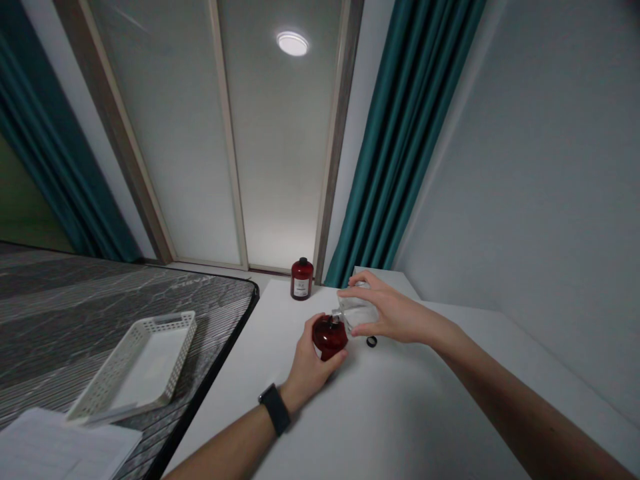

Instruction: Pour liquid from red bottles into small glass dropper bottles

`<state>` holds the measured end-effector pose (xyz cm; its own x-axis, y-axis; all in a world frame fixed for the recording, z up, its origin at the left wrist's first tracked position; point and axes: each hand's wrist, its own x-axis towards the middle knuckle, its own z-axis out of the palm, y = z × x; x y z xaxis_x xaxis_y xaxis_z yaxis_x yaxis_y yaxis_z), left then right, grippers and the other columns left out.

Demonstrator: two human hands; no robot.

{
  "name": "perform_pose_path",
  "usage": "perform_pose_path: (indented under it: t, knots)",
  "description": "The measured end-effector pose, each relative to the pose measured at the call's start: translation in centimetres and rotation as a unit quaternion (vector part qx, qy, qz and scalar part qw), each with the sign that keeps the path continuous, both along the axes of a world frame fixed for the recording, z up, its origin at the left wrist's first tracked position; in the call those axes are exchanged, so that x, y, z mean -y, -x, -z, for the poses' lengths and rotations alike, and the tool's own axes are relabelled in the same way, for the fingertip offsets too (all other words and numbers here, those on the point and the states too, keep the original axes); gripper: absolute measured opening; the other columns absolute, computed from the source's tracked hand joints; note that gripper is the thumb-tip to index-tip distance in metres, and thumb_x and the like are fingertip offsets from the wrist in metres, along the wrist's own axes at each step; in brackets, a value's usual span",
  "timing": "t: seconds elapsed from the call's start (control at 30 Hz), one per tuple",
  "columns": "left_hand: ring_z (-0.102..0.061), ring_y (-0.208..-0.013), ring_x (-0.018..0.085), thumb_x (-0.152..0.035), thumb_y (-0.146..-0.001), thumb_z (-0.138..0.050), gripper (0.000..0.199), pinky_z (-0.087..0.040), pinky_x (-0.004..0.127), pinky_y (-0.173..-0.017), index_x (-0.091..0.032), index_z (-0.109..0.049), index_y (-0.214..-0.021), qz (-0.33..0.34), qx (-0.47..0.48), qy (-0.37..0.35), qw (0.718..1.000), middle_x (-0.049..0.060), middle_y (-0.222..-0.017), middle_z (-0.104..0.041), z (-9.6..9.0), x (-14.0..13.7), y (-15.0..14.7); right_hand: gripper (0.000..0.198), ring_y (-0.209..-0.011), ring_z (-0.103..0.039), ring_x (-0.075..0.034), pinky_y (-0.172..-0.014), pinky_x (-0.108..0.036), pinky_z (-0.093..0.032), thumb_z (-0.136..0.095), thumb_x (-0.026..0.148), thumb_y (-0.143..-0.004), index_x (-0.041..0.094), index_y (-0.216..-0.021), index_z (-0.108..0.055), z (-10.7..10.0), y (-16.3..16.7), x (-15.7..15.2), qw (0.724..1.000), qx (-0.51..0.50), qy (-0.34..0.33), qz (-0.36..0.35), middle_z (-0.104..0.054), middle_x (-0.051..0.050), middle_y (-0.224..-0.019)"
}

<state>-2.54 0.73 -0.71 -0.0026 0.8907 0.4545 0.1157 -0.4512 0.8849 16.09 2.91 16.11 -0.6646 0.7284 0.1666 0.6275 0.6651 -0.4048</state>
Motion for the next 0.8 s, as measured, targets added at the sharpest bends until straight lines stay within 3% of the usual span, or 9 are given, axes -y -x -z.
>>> perform_pose_path:
  t: [0.37,0.8]
  knots:
    - [-0.059,-0.117,0.030,-0.027,-0.070,-0.076,0.068,-0.044,0.050,-0.106,-0.017,-0.044,-0.129,0.003,-0.009,-0.005,1.000,0.013,-0.126,-0.059,-0.02,0.03,0.03,0.059,-0.133,-0.047,-0.029,-0.114,-0.048,-0.035,-0.079,0.034,-0.076,0.029,-0.131,-0.058,-0.42,0.12,0.21,1.000,0.023,0.000,0.005,-0.043,-0.010,-0.140]
    - [-0.057,-0.118,0.028,-0.027,-0.071,-0.076,0.068,-0.042,0.049,-0.107,-0.018,-0.043,-0.130,0.015,-0.009,0.001,1.000,0.012,-0.127,-0.057,0.27,0.00,0.05,0.061,-0.127,-0.051,-0.027,-0.112,-0.048,-0.036,-0.079,0.037,-0.077,0.033,-0.134,-0.057,0.03,-0.10,-0.13,1.000,0.010,-0.003,-0.012,-0.049,-0.008,-0.133]
